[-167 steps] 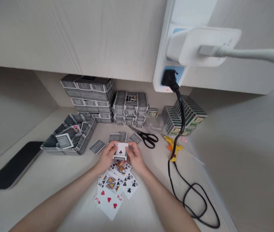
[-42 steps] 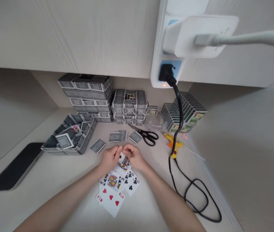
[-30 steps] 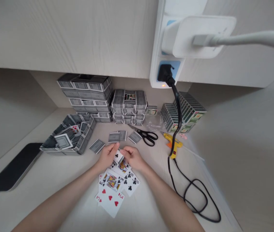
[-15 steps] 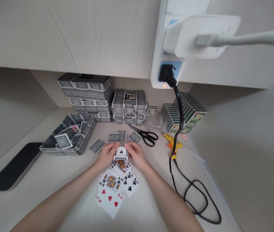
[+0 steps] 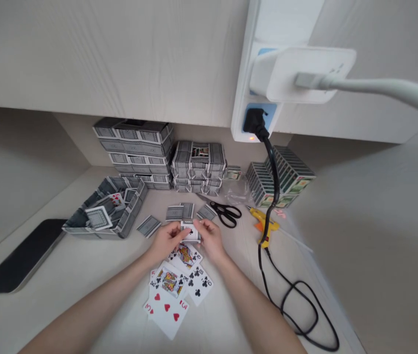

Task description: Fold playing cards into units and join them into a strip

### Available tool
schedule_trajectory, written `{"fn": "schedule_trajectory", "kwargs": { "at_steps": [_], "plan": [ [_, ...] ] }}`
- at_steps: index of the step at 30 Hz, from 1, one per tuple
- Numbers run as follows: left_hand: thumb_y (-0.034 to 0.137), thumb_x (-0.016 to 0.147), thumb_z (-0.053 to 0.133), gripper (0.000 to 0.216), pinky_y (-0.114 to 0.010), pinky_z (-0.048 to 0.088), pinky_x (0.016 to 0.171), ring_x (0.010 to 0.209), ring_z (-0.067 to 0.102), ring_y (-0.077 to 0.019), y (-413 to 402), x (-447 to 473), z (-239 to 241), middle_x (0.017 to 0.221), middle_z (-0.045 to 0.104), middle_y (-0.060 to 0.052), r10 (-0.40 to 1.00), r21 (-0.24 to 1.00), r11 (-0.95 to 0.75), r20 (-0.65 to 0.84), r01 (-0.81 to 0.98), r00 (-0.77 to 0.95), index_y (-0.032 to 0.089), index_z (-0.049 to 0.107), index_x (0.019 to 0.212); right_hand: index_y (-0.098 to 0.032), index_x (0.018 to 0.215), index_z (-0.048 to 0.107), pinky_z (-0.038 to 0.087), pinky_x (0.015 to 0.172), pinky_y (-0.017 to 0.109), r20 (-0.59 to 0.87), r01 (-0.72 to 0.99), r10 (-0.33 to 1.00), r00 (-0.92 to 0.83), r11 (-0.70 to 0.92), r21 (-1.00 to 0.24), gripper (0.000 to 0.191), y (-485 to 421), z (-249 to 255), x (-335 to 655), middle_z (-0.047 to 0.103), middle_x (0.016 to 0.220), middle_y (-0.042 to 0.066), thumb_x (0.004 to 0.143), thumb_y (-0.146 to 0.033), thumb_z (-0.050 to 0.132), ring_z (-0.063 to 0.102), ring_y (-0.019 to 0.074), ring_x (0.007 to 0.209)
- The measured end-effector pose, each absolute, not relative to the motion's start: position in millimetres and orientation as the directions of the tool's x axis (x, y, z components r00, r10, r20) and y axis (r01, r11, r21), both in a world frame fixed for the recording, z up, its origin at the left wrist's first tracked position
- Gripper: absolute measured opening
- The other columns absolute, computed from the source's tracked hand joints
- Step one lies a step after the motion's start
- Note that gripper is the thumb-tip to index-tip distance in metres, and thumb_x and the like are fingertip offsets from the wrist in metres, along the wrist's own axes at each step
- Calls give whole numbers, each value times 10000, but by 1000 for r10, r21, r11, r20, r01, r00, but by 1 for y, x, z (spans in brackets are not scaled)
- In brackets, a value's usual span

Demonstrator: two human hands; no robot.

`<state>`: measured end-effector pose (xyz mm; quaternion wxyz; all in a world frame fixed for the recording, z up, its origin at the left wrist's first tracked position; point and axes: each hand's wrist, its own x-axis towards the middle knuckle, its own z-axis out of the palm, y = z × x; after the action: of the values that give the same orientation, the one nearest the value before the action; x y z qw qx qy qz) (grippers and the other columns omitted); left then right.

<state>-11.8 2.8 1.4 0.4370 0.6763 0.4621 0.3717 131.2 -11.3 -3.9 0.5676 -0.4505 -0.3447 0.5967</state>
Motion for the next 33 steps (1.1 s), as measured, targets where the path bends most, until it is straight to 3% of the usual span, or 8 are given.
{"fn": "schedule_trajectory", "kwargs": {
  "at_steps": [5,11,18,23,28,33],
  "plan": [
    [448,797,455,327,-196,302,442,419,423,-89,4,-12,1,418,443,61,964,887,-227,147,403,220,171,482,626,-172,685,537,242,346,183,19,-173,991,132,42,-984,300,-8,-10,130,371,491,-90,594,-388,725,292,43,396],
    [459,807,419,348,-201,323,460,445,480,-109,3,-11,2,429,491,40,958,834,-250,140,492,248,175,468,613,-172,733,569,332,345,187,30,-146,985,173,55,-988,278,-8,-15,131,352,522,-80,649,-415,677,345,60,412],
    [445,821,383,351,-219,350,476,448,502,-125,4,-10,0,423,484,33,964,836,-222,113,501,239,194,412,578,-175,712,578,388,363,209,-3,-171,988,152,24,-985,269,-11,-12,133,472,531,-52,698,-438,629,416,75,399],
    [422,849,339,341,-229,363,488,464,515,-132,3,-11,2,441,494,30,964,859,-216,112,464,242,189,443,624,-175,742,592,401,378,214,-6,-273,1000,15,-2,-962,257,-11,-10,138,499,543,-50,705,-425,638,453,79,400],
    [297,872,260,328,-234,363,484,448,506,-129,4,-11,1,456,509,16,960,814,-253,145,523,240,177,472,651,-172,739,562,424,424,227,-10,-361,983,-183,-76,-929,263,-12,-9,138,531,566,-38,715,-423,636,484,87,425],
    [265,877,272,281,-243,403,526,515,563,-149,5,-9,-4,522,559,-3,954,767,-289,179,573,242,158,520,801,-166,700,554,442,544,232,-39,-371,977,-210,-116,-921,284,-12,-6,137,553,634,-19,675,-423,671,516,103,571]
  ]
}}
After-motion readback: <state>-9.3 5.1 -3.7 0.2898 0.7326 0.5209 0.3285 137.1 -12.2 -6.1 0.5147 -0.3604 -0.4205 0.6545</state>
